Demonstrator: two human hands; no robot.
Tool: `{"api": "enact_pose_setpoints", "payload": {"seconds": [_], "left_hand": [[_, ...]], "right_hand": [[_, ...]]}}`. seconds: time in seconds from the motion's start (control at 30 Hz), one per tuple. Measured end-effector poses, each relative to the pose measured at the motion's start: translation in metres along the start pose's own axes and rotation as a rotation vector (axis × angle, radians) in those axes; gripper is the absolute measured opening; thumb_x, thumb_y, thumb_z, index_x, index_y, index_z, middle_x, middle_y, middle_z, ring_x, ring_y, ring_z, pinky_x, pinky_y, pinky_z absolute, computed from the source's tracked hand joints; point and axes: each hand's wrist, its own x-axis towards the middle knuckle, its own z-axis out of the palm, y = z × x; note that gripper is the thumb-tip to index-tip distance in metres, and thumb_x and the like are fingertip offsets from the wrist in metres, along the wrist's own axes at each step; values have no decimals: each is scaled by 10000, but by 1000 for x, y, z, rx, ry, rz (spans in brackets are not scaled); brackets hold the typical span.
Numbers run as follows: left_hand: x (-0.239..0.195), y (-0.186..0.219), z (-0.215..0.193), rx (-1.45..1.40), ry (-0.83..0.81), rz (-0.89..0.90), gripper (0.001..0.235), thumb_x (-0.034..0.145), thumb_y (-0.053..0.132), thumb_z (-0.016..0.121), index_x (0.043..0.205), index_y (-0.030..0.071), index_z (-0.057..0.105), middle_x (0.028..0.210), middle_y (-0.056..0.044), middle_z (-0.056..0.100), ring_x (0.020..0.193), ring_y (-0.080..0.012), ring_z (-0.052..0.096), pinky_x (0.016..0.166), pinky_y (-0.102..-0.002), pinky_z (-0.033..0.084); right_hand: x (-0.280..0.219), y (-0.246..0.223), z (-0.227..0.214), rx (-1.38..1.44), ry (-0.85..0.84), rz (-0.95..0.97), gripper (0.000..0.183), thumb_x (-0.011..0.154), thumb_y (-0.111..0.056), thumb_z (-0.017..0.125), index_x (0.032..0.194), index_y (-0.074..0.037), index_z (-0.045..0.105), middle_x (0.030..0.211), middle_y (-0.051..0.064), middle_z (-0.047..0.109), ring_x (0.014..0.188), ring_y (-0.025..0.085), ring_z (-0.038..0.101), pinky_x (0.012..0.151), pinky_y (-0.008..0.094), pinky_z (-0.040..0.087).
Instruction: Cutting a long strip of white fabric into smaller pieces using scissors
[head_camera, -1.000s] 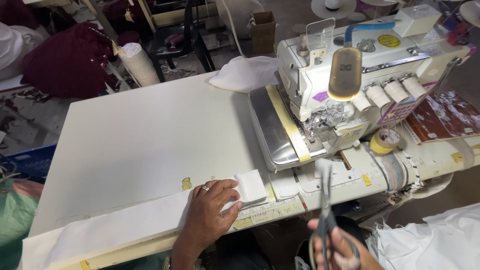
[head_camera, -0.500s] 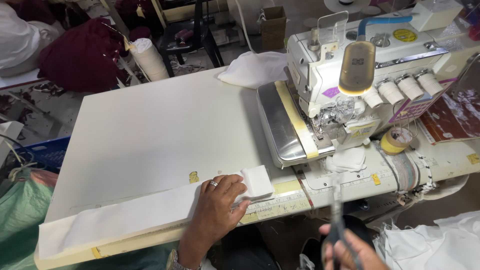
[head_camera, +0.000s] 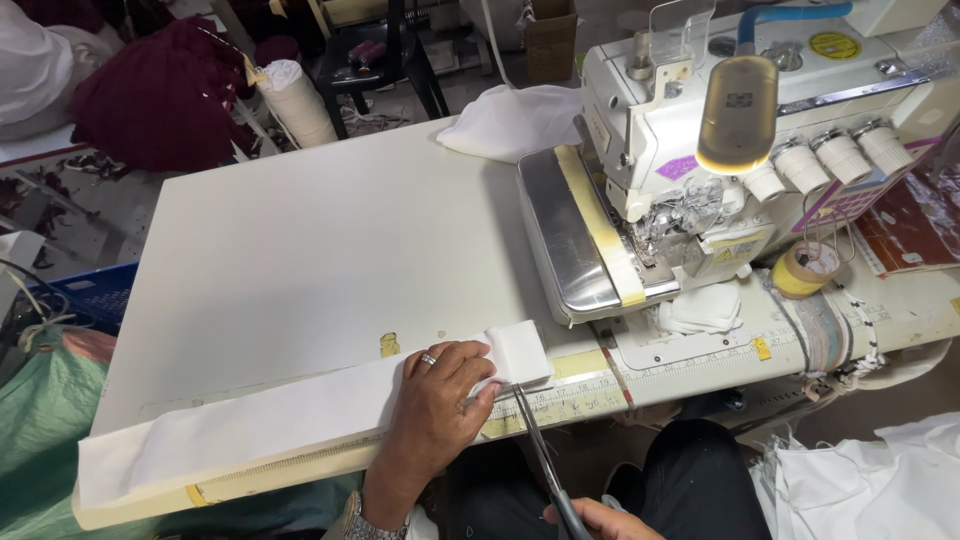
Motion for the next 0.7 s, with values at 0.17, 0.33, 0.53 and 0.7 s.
{"api": "enact_pose_setpoints", "payload": {"seconds": [0.17, 0.33, 0.53, 0.7], "left_hand": [[0, 0, -1, -23, 13, 2, 128, 836, 219, 734, 958, 189, 707, 1146, 65, 698, 1069, -188, 643, 897, -394, 409], [0, 1, -2, -37, 17, 5, 145, 824, 205, 728, 964, 194, 695, 1158, 57, 696, 1079, -205, 634, 902, -397, 416], [-1, 3, -5, -32, 26, 26, 143, 837, 190, 709, 979, 187, 692, 1143, 38, 692, 1078, -215, 628, 941, -398, 416], [-1, 4, -7, -61, 23, 26, 121, 839, 178, 708, 959, 182, 688, 1071, 48, 669, 1030, -206, 619, 926, -389, 401]], "right_hand": [[7, 0, 1, 22, -18, -118, 493, 913, -146, 778, 1399, -127, 696, 1101, -21, 669, 933, 72, 646, 908, 189, 504], [6, -29, 15, -4, -35, -224, 621, 883, -376, 774, 1426, -116, 620, 906, -15, 526, 698, 51, 466, 640, 189, 388], [-15, -100, 47, 44, 82, -51, 642, 853, -392, 729, 1437, -156, 607, 751, 77, 658, 634, 137, 656, 588, 227, 495], [-7, -92, 51, 86, 154, -56, 529, 902, -315, 751, 1386, -127, 651, 705, 33, 517, 550, 125, 546, 550, 249, 454]]}}
